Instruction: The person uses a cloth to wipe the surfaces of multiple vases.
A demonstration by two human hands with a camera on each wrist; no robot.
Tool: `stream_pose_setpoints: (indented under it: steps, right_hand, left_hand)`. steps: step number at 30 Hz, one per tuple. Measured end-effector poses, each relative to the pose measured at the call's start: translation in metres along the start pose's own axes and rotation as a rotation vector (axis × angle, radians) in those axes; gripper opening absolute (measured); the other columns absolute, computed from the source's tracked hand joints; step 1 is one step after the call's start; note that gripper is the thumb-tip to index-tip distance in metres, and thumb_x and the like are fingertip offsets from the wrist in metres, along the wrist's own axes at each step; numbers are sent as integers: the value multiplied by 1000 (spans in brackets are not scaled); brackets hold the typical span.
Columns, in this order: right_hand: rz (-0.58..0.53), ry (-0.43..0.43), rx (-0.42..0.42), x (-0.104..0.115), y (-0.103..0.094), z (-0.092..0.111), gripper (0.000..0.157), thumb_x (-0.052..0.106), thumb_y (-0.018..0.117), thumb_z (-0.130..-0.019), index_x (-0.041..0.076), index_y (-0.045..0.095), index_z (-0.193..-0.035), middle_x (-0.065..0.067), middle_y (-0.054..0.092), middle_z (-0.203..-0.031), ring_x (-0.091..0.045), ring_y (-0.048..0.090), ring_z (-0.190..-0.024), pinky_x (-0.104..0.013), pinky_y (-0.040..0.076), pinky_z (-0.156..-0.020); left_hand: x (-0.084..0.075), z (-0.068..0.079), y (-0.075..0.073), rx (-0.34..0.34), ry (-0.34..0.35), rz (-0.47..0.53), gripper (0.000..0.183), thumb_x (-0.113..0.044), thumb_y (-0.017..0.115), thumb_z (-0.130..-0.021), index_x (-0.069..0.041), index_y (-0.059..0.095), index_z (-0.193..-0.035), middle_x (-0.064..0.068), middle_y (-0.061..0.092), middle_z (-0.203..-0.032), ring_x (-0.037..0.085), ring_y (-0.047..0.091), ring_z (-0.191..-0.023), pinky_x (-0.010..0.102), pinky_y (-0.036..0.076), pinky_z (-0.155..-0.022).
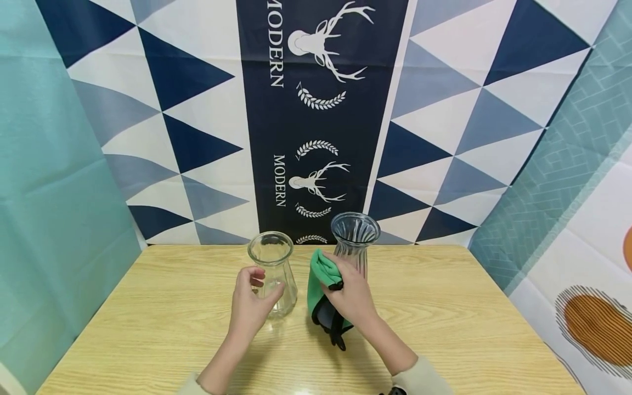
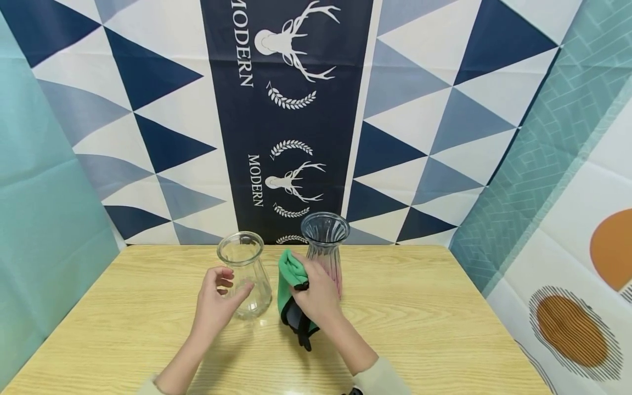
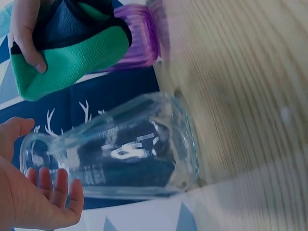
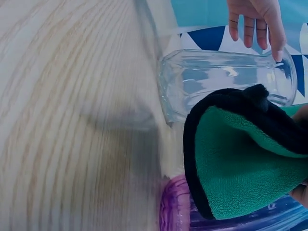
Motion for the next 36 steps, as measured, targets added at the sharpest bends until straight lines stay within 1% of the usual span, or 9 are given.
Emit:
stream_pose_setpoints:
  steps: [5,10,13,17,20,25,28,31,36]
  right_hand:
    - [32,-48,-42,-1,-9,2,58,9,77,-73,13,56,-127,-9,62,-118,-26,61,-104,-44,53,-81]
    - [59,-78,-84,-3,-18,5,59,6,78,-72,14,56,-126,-10,62,-114,-24,61,-100,-42,54,-79]
    - [70,-74,-107,-4,-24,8,61,6,78,-71,16,56,-126,-11,62,-113,-24,61,-99,-42,55,-77]
    - [84,-51,-130,-8,-32,13,62,6,79,-70,18,56,-126,-11,62,-109,-25,61,-94,-43,55,-73]
    - [92,-26,-148,-12,-37,17,62,6,79,-70,18,56,-126,-11,62,-107,-24,61,-92,-43,55,-73]
    - [95,16,-239,-21,-47,25,61,3,79,-67,13,57,-123,-12,62,-105,-25,60,-92,-47,54,-72]
    - [82,44,-301,-25,-52,27,61,2,78,-66,9,56,-123,-15,61,-107,-28,60,-94,-49,53,-74]
    - [63,77,-342,-29,-54,27,61,3,77,-69,7,53,-125,-17,60,-112,-30,58,-99,-51,51,-78]
    - [68,104,-400,-32,-54,24,62,8,77,-72,3,50,-127,-19,58,-119,-33,58,-104,-52,50,-82]
  left_hand:
    - [-6,5,12,73,-3,43,45,-21,78,-75,-7,53,-110,5,58,-102,18,54,-91,38,46,-82]
    - [-13,5,24,131,34,99,45,-27,76,-78,-9,54,-112,6,60,-106,22,56,-97,39,47,-86]
    - [-18,4,32,154,54,136,43,-28,75,-79,-11,55,-113,4,60,-107,20,56,-98,39,48,-87]
    - [-24,2,42,182,89,163,42,-31,73,-81,-11,55,-113,3,60,-109,17,56,-100,39,47,-89]
    - [-27,0,50,201,107,187,43,-31,72,-82,-10,54,-114,5,59,-113,19,55,-105,42,46,-92]
    - [-34,-3,64,227,139,205,47,-28,72,-82,-7,52,-119,8,57,-119,23,53,-110,46,45,-97]
    - [-37,-8,73,228,161,206,50,-27,71,-82,-4,51,-121,11,56,-121,26,53,-112,47,45,-97]
    - [-40,-15,82,225,169,214,52,-26,71,-83,-3,49,-124,13,54,-124,32,50,-118,49,43,-99]
    - [-42,-26,101,279,152,216,63,-27,70,-83,-4,41,-135,15,46,-138,35,41,-130,51,37,-106]
Point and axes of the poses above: each hand's wrist, its own z-axis away from the middle knuckle, its own y-axis out of the palm, x = y × z, the point moved 2 cm from there along -z, towards the middle knuckle
